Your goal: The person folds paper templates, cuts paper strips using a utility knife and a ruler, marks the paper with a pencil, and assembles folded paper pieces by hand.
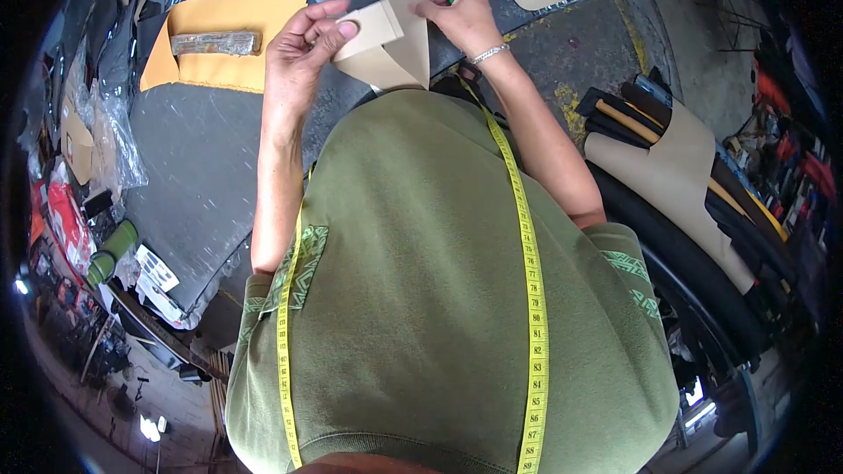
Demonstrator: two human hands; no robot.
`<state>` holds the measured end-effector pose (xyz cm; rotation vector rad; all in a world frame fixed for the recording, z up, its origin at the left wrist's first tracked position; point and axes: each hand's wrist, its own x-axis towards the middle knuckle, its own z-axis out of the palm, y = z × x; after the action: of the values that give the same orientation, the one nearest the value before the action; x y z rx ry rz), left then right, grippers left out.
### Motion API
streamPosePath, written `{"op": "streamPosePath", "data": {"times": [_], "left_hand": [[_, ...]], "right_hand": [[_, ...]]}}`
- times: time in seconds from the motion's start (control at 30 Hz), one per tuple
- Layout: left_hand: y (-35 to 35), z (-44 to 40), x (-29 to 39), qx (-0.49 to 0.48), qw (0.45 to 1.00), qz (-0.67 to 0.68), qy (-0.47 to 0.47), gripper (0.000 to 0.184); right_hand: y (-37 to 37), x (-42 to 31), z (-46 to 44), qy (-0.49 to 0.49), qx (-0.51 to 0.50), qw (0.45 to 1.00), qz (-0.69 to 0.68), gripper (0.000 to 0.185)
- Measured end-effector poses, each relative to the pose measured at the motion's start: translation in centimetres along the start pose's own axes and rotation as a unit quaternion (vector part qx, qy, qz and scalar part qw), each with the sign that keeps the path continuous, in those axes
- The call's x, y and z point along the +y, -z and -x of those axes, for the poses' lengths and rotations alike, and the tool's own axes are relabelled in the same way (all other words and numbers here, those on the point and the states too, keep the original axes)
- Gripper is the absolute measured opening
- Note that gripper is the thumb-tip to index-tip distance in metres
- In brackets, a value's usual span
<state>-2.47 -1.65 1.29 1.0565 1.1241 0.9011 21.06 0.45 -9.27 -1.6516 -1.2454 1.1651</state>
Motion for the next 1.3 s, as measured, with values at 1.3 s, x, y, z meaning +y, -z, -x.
{"op": "streamPosePath", "data": {"times": [1.3], "left_hand": [[2.3,0.0,-2.7,0.073,0.966,0.245,0.044,0.027]], "right_hand": [[0.5,-9.1,1.7,0.114,-0.154,0.981,0.002,0.033]]}}
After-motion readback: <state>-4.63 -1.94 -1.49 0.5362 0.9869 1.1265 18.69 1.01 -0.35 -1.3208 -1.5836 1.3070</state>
